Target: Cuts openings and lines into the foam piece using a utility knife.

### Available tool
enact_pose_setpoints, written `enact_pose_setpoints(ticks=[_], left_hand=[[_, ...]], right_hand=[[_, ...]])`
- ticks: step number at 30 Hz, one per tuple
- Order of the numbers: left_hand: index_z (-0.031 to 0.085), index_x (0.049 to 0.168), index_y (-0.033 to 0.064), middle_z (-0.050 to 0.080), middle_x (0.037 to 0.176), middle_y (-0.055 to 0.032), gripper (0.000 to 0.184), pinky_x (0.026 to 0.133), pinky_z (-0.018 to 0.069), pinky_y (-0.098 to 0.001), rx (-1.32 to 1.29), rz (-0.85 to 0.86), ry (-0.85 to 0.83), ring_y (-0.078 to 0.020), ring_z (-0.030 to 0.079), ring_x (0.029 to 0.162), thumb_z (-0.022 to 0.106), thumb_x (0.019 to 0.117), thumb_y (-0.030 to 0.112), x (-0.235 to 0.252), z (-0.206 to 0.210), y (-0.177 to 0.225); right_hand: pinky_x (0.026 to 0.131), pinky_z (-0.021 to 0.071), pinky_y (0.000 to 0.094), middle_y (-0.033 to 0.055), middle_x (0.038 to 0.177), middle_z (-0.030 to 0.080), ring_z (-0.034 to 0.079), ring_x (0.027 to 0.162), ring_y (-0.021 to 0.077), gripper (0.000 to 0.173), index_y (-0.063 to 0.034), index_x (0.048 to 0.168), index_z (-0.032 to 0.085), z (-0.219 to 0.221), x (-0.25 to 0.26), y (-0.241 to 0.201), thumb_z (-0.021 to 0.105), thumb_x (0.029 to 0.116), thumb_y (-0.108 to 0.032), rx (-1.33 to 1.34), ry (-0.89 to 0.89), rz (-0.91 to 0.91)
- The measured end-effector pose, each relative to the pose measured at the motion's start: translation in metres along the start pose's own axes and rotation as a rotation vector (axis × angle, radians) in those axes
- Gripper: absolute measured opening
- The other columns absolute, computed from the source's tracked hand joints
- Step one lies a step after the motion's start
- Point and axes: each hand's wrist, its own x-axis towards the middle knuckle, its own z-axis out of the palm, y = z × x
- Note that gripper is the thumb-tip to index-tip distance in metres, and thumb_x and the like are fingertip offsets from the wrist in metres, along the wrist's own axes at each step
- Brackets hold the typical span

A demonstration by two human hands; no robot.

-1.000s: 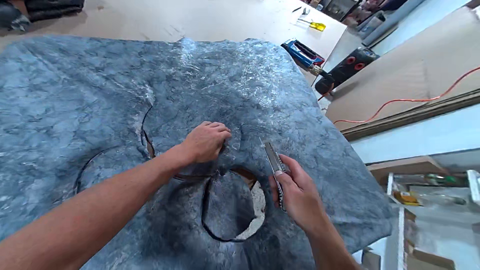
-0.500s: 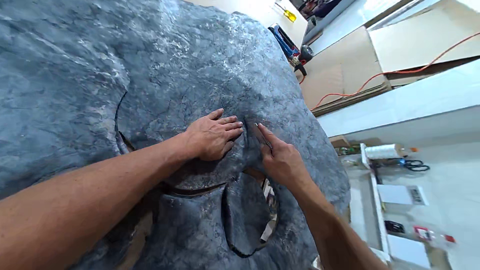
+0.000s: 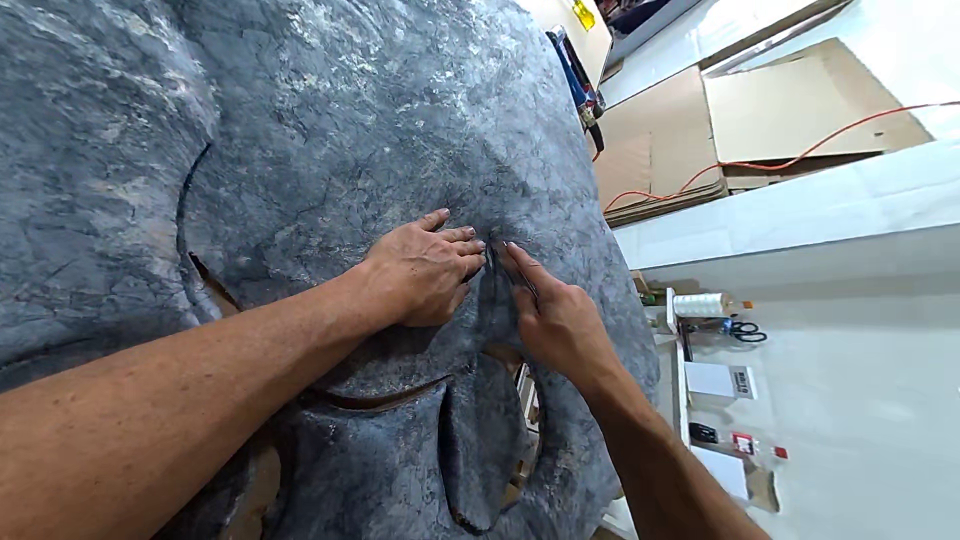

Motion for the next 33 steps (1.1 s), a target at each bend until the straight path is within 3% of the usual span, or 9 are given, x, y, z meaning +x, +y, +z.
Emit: enact_pose_setpoints(ticks=[7, 10, 14, 20, 27, 33], left_hand=[[0.056, 0.148, 0.0206, 0.047, 0.16, 0.0029, 0.052, 0.129, 0.016, -0.0479, -0.022, -0.008, 0.047, -0.0168, 0.034, 0.153, 0.037, 0.1045, 0.041, -0.001, 0.003, 0.0], [0.061, 0.143, 0.0197, 0.051, 0.156, 0.0024, 0.049, 0.128, 0.019, -0.0466, -0.054, -0.034, 0.073, -0.0177, 0.038, 0.151, 0.039, 0.1044, 0.04, -0.002, 0.003, 0.0], [0.06, 0.144, 0.0198, 0.05, 0.157, 0.0033, 0.05, 0.128, 0.0189, -0.0468, -0.062, -0.054, 0.045, -0.0175, 0.036, 0.152, 0.039, 0.1039, 0.04, -0.002, 0.001, 0.0], [0.06, 0.143, 0.0189, 0.05, 0.157, 0.0036, 0.051, 0.128, 0.0199, -0.0459, -0.061, -0.063, 0.044, -0.0177, 0.036, 0.152, 0.04, 0.1029, 0.041, -0.003, -0.001, -0.001], [0.061, 0.143, 0.0198, 0.051, 0.156, 0.0036, 0.051, 0.128, 0.0198, -0.0461, -0.067, -0.062, 0.046, -0.0178, 0.037, 0.152, 0.041, 0.1021, 0.043, -0.001, -0.001, -0.001], [0.061, 0.143, 0.019, 0.051, 0.157, 0.0034, 0.052, 0.128, 0.0199, -0.0468, -0.081, -0.072, 0.031, -0.0188, 0.036, 0.152, 0.041, 0.1022, 0.043, -0.002, -0.004, -0.002]], right_hand=[[0.063, 0.0558, 0.0576, 0.014, 0.092, 0.075, 0.071, 0.072, 0.035, 0.055, -0.0226, 0.158, 0.043, -0.004, 0.003, -0.012, 0.048, 0.1036, -0.015, -0.119, -0.069, 0.007], [0.06, 0.0539, 0.0564, 0.0154, 0.077, 0.069, 0.069, 0.071, 0.0379, 0.059, -0.0226, 0.16, 0.038, -0.01, 0.009, -0.028, 0.05, 0.1029, -0.016, -0.257, -0.158, 0.046], [0.068, 0.055, 0.0578, 0.0171, 0.084, 0.069, 0.07, 0.08, 0.0386, 0.061, -0.0229, 0.16, 0.036, -0.023, 0.021, -0.033, 0.051, 0.1013, -0.017, -0.294, -0.294, 0.071], [0.061, 0.0539, 0.0541, 0.0139, 0.077, 0.067, 0.068, 0.072, 0.0353, 0.061, -0.0174, 0.16, 0.036, -0.027, 0.011, -0.038, 0.054, 0.1011, -0.016, -0.334, -0.32, 0.052], [0.069, 0.0552, 0.0567, 0.0163, 0.086, 0.069, 0.07, 0.082, 0.0369, 0.064, -0.0186, 0.161, 0.035, -0.034, 0.009, -0.049, 0.053, 0.0991, -0.016, -0.295, -0.413, 0.149], [0.065, 0.0551, 0.0559, 0.0159, 0.084, 0.069, 0.07, 0.079, 0.0367, 0.061, -0.0162, 0.159, 0.038, -0.031, -0.004, -0.058, 0.056, 0.1, -0.019, -0.318, -0.377, 0.167]])
